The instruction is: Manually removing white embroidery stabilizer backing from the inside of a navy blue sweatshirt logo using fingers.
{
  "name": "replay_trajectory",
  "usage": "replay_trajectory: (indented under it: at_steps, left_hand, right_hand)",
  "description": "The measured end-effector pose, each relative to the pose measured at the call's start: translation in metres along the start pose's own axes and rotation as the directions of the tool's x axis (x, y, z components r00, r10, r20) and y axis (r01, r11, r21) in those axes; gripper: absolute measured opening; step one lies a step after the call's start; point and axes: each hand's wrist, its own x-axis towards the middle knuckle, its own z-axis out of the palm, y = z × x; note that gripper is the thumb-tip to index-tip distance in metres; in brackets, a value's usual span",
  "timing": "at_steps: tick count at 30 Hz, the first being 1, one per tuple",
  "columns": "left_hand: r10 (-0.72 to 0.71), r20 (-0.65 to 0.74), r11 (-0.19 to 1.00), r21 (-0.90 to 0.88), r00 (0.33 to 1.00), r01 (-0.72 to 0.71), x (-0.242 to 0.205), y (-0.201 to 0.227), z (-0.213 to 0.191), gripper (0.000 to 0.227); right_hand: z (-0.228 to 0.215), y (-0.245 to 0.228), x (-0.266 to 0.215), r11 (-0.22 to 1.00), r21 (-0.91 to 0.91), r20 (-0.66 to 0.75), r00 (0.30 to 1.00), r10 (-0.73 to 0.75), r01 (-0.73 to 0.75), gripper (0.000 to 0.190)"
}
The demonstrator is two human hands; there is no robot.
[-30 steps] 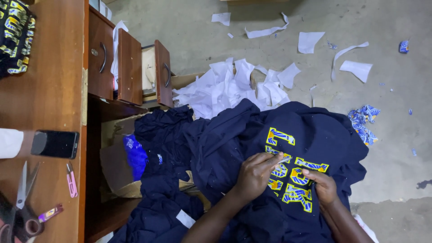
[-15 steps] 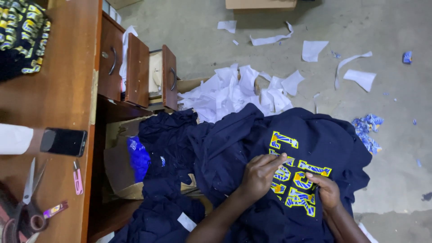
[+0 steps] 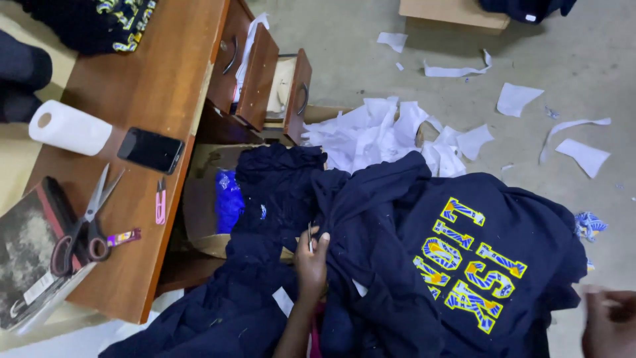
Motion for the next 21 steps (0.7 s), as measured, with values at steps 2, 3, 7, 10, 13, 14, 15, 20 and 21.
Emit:
replay_trajectory:
  at_steps: [2, 3, 7, 10, 13, 14, 15, 20, 21]
  left_hand:
    - [-0.075, 0.055, 0.996, -0.052, 0.996, 0.078, -0.005, -0.002, -0.005, 0.052]
    - [-0.142, 0.111, 0.983, -0.104, 0.984, 0.153, -0.007, -0.001, -0.006, 0.06]
    - [0.016, 0.062, 0.846, -0.533, 0.998, 0.02, -0.015, 0.019, 0.008, 0.017]
    - [0.164, 0.014, 0.838, -0.529, 0.986, -0.131, -0.035, 0.096, 0.015, 0.018]
    - [0.042, 0.368, 0.5, -0.813, 0.929, 0.3, -0.043, 0.126, 0.057, 0.033]
    - [0.322, 0.589, 0.66, -0.701, 0.741, 0.27, -0.055, 0.146, 0.065, 0.026]
    - [0.484, 0.758, 0.78, -0.6, 0.437, 0.177, -0.078, 0.165, 0.076, 0.027]
    - [0.651, 0.55, 0.681, -0.727, 0.524, -0.084, -0.073, 0.149, 0.079, 0.033]
    - [0.633, 0.381, 0.646, -0.739, 0.674, -0.189, -0.076, 0.138, 0.074, 0.028]
  right_hand:
    - [-0.04, -0.093, -0.01, 0.994, 0.069, 0.033, 0.996, -0.087, 0.085, 0.013]
    - [-0.061, -0.14, -0.012, 0.975, 0.143, 0.054, 0.982, -0.18, 0.171, 0.012]
    - [-0.044, -0.262, -0.041, 0.696, 0.572, 0.6, 0.8, 0.005, -0.434, 0.023]
    - [-0.011, -0.275, -0.057, 0.74, 0.449, 0.846, 0.505, -0.171, -0.501, 0.046]
    - [0.072, -0.191, -0.084, 0.849, 0.469, 0.867, 0.308, -0.391, -0.242, 0.101]
    - [0.105, -0.126, -0.093, 0.74, 0.511, 0.843, 0.426, -0.33, -0.438, 0.061]
    - [0.106, -0.049, -0.098, 0.598, 0.53, 0.832, 0.504, -0.23, -0.601, 0.027]
    - [-0.005, -0.142, -0.028, 0.398, 0.493, 0.776, 0.598, 0.2, -0.774, 0.034]
    - [-0.007, -0.096, -0.037, 0.387, 0.494, 0.756, 0.605, 0.251, -0.779, 0.042]
